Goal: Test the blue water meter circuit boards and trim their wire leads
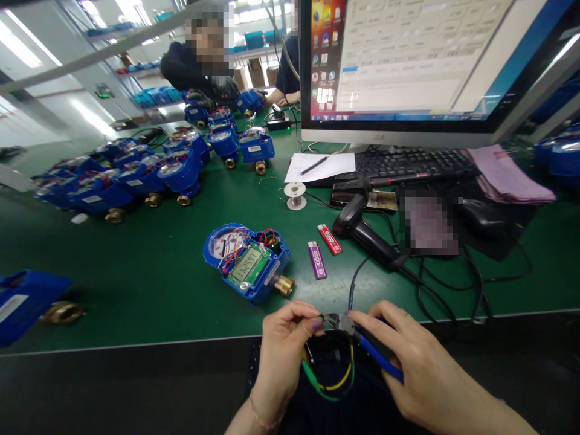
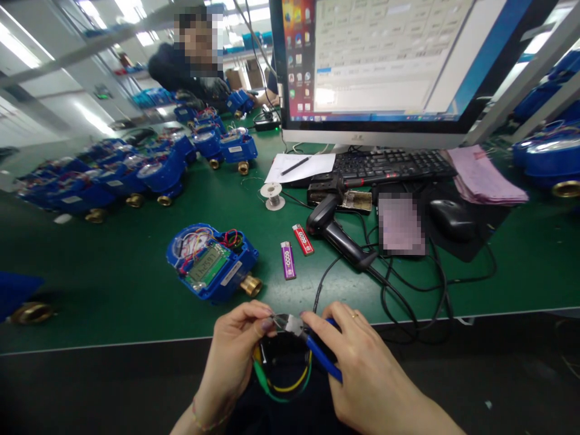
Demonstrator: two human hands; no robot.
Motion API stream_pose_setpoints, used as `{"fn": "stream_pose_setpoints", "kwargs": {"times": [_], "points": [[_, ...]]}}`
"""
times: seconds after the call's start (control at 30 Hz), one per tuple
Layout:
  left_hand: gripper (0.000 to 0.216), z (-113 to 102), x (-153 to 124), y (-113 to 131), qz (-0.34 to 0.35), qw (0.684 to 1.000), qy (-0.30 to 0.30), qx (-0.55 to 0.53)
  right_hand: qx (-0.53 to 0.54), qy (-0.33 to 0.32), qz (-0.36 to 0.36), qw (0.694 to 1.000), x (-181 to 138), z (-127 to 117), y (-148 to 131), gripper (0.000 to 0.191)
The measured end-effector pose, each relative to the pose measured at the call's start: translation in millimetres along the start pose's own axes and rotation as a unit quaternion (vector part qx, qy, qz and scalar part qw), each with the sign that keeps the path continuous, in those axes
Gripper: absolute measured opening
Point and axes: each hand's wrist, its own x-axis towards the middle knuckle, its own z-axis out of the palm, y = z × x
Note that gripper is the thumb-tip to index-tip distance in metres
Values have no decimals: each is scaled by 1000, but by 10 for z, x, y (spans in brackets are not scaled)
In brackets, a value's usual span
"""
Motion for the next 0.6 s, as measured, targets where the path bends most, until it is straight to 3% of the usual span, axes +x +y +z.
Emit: {"fn": "stream_pose_setpoints", "kwargs": {"times": [0.27, 0.6], "points": [[8, -19, 1, -17, -4, 1000, 10, 7, 73, -33, 32, 996, 2, -92, 2, 61], [11, 6, 7, 7, -26, 1000, 12, -3, 13, -18, 23, 999, -1, -15, 15, 65]]}}
